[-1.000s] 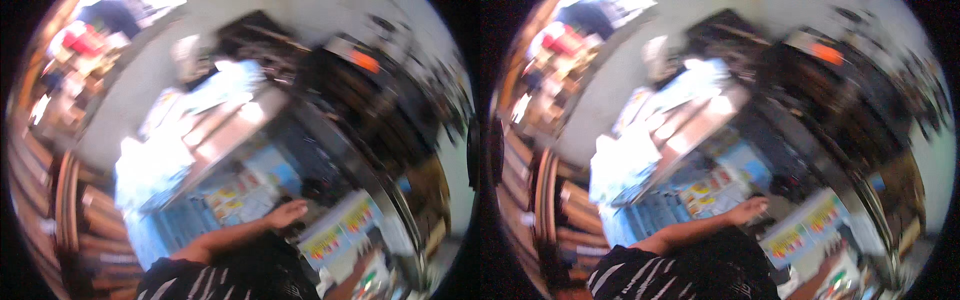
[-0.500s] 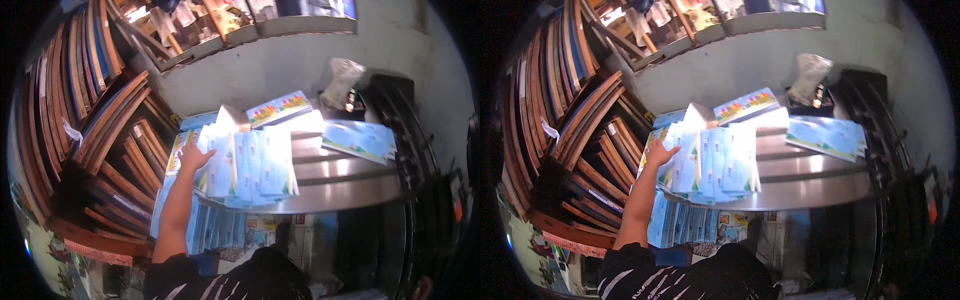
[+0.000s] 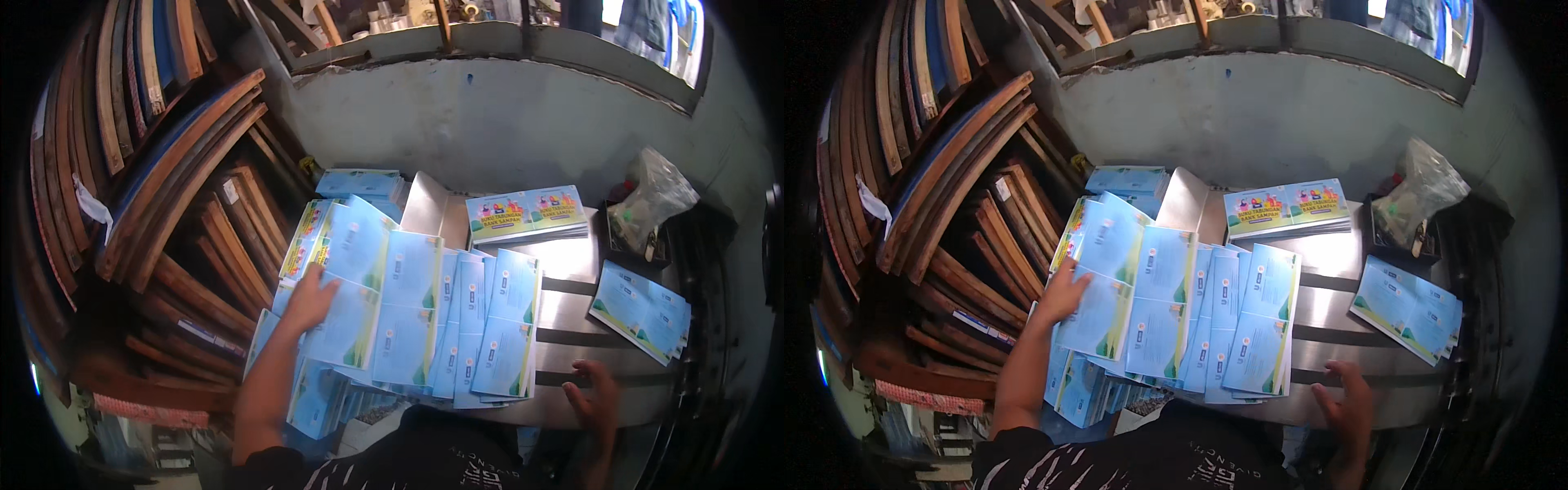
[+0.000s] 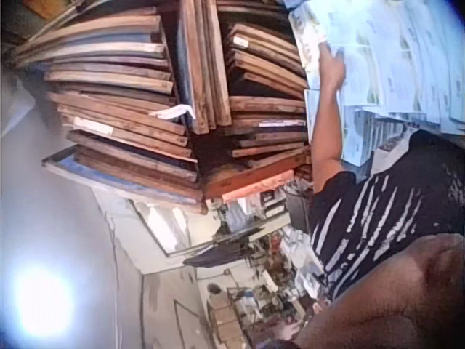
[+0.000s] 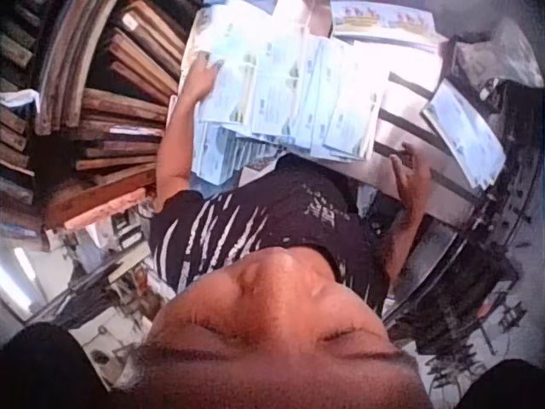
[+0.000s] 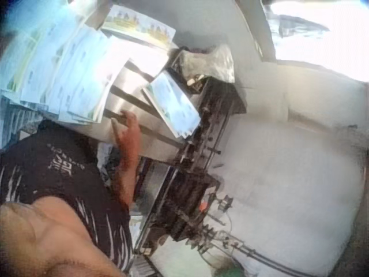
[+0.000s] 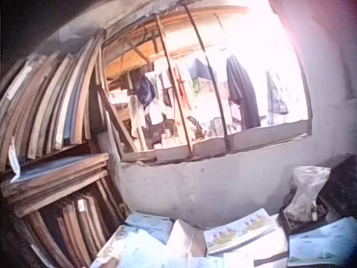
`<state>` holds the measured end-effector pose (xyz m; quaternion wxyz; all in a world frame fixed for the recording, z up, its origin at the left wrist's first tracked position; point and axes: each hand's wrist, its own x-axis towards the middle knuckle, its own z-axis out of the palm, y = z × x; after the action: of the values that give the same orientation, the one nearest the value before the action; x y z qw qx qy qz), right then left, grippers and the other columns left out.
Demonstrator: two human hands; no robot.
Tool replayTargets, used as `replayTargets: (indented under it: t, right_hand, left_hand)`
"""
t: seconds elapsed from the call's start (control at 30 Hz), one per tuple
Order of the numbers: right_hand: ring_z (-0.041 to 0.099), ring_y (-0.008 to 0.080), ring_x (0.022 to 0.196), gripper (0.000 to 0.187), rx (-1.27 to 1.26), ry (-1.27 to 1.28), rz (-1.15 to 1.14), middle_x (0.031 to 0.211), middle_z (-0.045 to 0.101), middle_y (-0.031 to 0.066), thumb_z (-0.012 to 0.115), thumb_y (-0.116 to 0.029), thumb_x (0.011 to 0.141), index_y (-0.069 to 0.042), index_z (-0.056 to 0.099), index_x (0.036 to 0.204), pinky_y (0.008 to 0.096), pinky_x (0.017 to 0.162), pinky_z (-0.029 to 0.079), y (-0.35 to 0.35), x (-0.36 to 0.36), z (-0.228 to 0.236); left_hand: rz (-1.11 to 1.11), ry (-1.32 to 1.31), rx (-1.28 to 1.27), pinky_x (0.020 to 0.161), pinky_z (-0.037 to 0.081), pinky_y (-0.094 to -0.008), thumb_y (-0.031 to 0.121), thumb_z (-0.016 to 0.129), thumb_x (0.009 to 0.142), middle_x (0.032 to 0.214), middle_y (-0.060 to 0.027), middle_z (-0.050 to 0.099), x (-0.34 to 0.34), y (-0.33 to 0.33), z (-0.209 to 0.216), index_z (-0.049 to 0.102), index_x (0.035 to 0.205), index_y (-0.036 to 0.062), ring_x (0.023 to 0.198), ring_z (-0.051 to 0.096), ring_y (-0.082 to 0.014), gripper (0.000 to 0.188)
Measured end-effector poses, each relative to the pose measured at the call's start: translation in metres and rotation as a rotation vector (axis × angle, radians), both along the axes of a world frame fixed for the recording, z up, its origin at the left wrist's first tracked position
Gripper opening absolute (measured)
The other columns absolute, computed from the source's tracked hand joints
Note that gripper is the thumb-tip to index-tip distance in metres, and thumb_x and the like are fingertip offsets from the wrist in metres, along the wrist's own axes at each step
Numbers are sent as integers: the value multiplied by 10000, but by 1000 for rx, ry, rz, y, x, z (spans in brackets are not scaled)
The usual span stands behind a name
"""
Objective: The person aligns and stacks printed paper sheets by hand, then inserts inner pages into covers and folds the booklets together on the work surface.
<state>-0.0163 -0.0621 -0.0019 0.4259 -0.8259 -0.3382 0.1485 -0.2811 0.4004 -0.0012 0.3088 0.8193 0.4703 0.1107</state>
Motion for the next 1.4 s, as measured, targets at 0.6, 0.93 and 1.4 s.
replayTargets:
  t: [0.6,0.93,1.4]
  right_hand:
    - [619,214,1047,394,568,754,239,1178,627,134,634,-110,914,-10,531,1281,361,924,494,90,16,-25]
    - [634,207,1013,229,1038,1335,-198,1101,642,102,470,-168,1040,-26,546,1203,384,914,524,54,42,-99]
    - [592,259,1122,511,853,1242,53,1236,594,141,660,-91,908,6,435,1356,416,987,481,52,60,-101]
  left_hand:
    - [-75,-878,-205,765,515,-271,82,638,945,1067,-81,634,49,-135,66,491,1295,-1,894,610,-123,388]
    - [-81,-824,-380,514,425,-197,169,603,997,812,-15,659,158,-229,41,606,1090,21,608,545,-31,175]
    - [-248,-335,-440,882,493,-358,257,695,926,1033,-138,680,182,-269,-12,632,1130,-10,962,629,-206,342]
